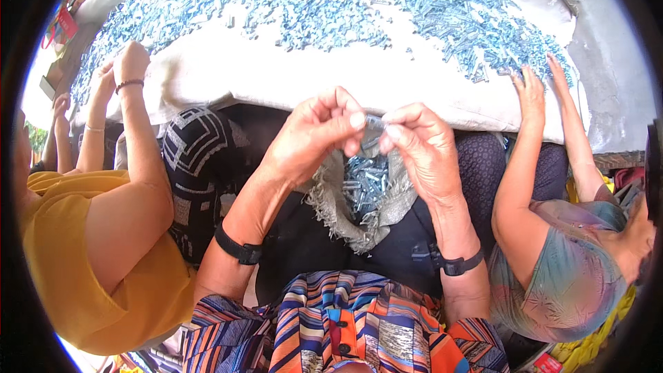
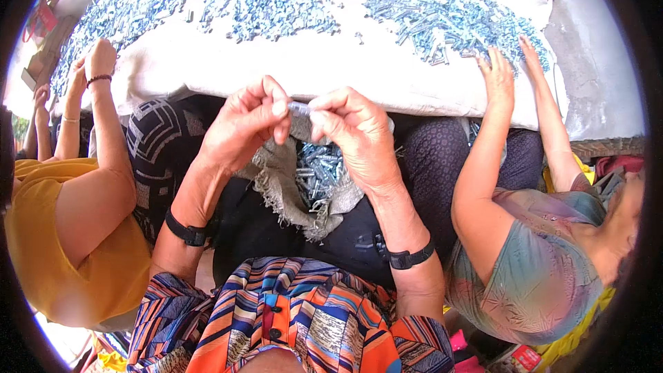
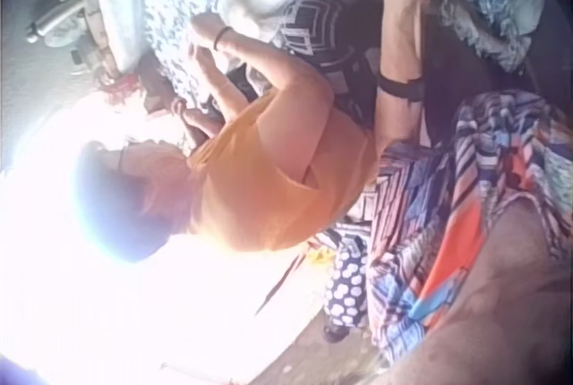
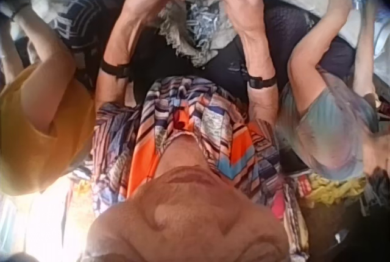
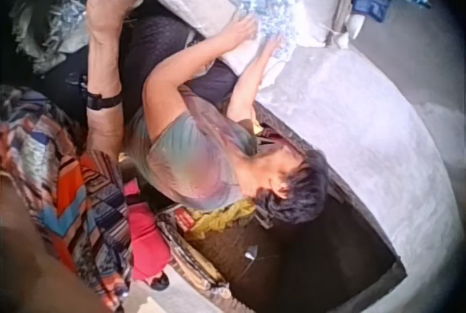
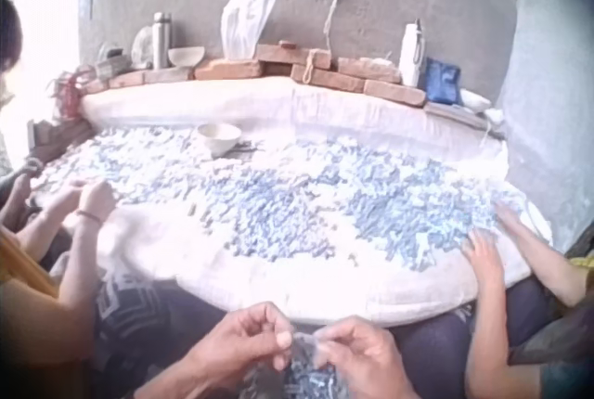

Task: Manually assemble small metal bolt-like components by inserting and securing pieces together.

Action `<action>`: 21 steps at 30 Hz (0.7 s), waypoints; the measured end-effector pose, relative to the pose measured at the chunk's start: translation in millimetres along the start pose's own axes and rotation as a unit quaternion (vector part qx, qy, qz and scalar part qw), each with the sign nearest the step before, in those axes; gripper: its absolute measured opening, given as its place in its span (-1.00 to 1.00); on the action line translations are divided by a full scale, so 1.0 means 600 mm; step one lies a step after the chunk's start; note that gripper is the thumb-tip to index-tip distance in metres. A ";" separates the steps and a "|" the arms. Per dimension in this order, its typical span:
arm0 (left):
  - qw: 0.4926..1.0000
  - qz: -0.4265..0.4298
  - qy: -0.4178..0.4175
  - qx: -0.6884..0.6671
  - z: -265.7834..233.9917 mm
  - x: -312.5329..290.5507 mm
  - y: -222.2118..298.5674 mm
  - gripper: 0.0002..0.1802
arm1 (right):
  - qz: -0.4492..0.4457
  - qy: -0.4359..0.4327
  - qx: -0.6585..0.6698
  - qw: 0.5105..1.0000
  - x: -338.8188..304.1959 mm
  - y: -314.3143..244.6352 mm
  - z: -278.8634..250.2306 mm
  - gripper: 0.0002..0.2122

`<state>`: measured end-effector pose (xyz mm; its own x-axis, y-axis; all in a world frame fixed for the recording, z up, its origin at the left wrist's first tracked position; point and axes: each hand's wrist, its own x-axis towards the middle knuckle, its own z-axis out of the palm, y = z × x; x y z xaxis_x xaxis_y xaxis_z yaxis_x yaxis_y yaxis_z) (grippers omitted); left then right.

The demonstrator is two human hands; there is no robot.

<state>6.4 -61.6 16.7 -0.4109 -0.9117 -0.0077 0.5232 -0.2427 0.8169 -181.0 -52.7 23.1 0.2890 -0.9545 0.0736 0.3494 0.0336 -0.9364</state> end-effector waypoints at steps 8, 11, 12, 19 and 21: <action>0.991 -0.057 -0.115 -0.041 -0.009 -0.014 -0.020 -0.78 | 0.155 -0.067 0.128 0.977 -0.017 -0.008 -0.009 -0.91; 0.985 -0.080 -0.078 0.131 -0.031 -0.004 -0.003 -0.77 | 0.130 -0.090 -0.099 0.982 -0.010 -0.017 -0.035 -0.90; 0.970 -0.085 -0.051 0.223 -0.036 0.000 0.008 -0.77 | 0.131 -0.092 -0.097 0.982 -0.004 -0.024 -0.038 -0.90; 0.710 0.188 0.113 0.669 -0.058 0.125 0.017 -0.86 | -0.018 0.127 -0.473 0.872 0.127 -0.035 -0.110 -0.90; 0.692 0.203 0.131 0.680 -0.061 0.159 0.010 -0.85 | -0.064 0.139 -0.487 0.860 0.180 -0.024 -0.129 -0.89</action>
<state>-2.7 -162.2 -0.4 -0.1941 -0.8851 0.4231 -0.7037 0.4261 0.5685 -223.8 -178.9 17.9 0.0321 -0.9703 0.2396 -0.5891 -0.2120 -0.7797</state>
